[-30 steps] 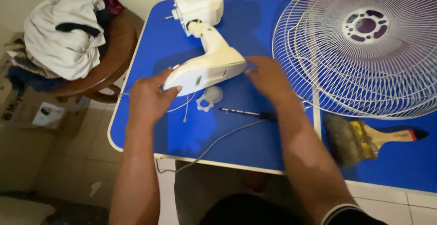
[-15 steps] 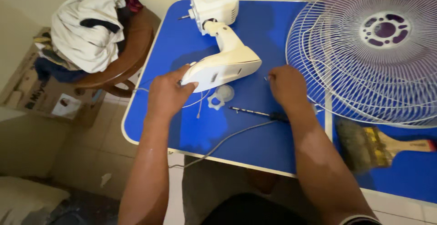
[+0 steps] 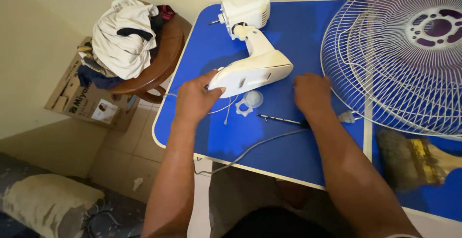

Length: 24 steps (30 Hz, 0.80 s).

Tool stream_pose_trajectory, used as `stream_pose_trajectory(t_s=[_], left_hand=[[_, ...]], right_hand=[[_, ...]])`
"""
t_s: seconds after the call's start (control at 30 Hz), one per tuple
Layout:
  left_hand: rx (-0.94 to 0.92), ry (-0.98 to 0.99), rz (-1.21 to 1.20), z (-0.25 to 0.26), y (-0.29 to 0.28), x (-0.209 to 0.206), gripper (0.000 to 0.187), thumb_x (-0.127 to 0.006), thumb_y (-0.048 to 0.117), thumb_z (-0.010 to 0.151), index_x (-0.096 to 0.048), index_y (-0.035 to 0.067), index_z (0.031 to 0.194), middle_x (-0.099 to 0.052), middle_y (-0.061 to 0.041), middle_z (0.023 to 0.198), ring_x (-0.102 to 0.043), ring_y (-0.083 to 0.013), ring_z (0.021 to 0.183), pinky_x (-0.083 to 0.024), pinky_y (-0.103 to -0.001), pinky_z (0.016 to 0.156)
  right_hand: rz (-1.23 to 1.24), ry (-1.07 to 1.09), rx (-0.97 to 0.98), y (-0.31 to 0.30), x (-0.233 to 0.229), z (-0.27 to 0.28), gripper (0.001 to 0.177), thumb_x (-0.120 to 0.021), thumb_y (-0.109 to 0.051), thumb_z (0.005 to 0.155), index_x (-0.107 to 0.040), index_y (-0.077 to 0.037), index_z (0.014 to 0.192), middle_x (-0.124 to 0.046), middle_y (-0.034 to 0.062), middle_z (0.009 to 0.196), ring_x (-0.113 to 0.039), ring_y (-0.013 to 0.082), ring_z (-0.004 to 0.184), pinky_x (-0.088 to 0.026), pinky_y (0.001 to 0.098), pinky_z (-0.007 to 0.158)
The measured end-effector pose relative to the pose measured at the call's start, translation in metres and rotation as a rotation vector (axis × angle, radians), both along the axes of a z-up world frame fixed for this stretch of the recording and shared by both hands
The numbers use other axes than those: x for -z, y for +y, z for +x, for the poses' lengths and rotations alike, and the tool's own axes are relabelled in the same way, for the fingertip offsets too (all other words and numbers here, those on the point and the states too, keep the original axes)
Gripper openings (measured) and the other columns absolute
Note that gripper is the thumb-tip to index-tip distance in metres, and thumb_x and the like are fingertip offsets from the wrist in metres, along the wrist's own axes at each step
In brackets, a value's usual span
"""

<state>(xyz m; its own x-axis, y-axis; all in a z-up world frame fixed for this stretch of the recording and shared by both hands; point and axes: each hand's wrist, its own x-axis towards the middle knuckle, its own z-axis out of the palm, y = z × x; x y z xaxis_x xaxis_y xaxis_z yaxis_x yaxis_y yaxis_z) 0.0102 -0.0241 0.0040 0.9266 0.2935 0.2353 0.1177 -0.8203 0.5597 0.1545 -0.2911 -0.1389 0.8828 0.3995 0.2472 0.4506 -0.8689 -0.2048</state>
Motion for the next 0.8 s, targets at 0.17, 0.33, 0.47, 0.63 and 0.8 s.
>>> stream_pose_trajectory(t_s=[0.17,0.33,0.47,0.63,0.8], left_hand=[[0.02,-0.039,0.038,0.0,0.0,-0.001,0.055,-0.083,0.028,0.076,-0.073,0.012,0.127,-0.076,-0.02,0.095,-0.073,-0.0295,0.075,-0.057,-0.039,0.072],[0.022,-0.058,0.037,0.001,0.001,-0.001,0.054,-0.084,0.028,0.075,-0.073,0.013,0.126,-0.076,-0.019,0.095,-0.073,-0.0296,0.075,-0.057,-0.039,0.073],[0.022,-0.091,0.058,0.001,-0.001,0.004,0.052,-0.083,0.026,0.076,-0.074,0.012,0.124,-0.076,-0.018,0.095,-0.073,-0.0305,0.076,-0.057,-0.039,0.075],[0.101,-0.228,0.161,0.002,-0.002,0.003,0.048,-0.083,0.024,0.075,-0.075,0.009,0.119,-0.076,-0.019,0.109,-0.074,-0.0337,0.089,-0.058,-0.042,0.079],[0.019,-0.073,0.15,0.004,-0.007,0.001,0.051,-0.083,0.023,0.077,-0.073,0.012,0.125,-0.075,-0.018,0.108,-0.073,-0.0343,0.091,-0.057,-0.043,0.081]], right_hand=[[0.0,-0.032,0.002,0.0,-0.003,-0.002,0.015,-0.062,-0.017,0.091,-0.075,-0.01,0.095,-0.072,0.0145,0.098,-0.07,0.0335,0.096,-0.05,0.0532,0.085],[0.481,-0.111,-0.079,0.004,-0.03,-0.018,0.012,-0.063,-0.012,0.095,-0.068,-0.004,0.104,-0.069,0.0203,0.104,-0.066,0.041,0.099,-0.051,0.0503,0.085],[0.876,-0.032,-0.279,0.035,-0.056,-0.043,0.011,-0.065,-0.011,0.098,-0.066,-0.002,0.104,-0.07,0.0185,0.101,-0.068,0.0378,0.094,-0.053,0.0434,0.082],[1.27,0.375,-0.462,0.089,-0.076,-0.07,0.01,-0.071,-0.003,0.093,-0.069,0.002,0.101,-0.072,0.0092,0.086,-0.062,0.0112,0.074,-0.05,0.0266,0.064],[1.404,0.331,-0.488,0.112,-0.07,-0.081,0.012,-0.068,0.0,0.094,-0.071,0.002,0.105,-0.075,0.0041,0.094,-0.067,0.006,0.083,-0.055,0.0224,0.071]])
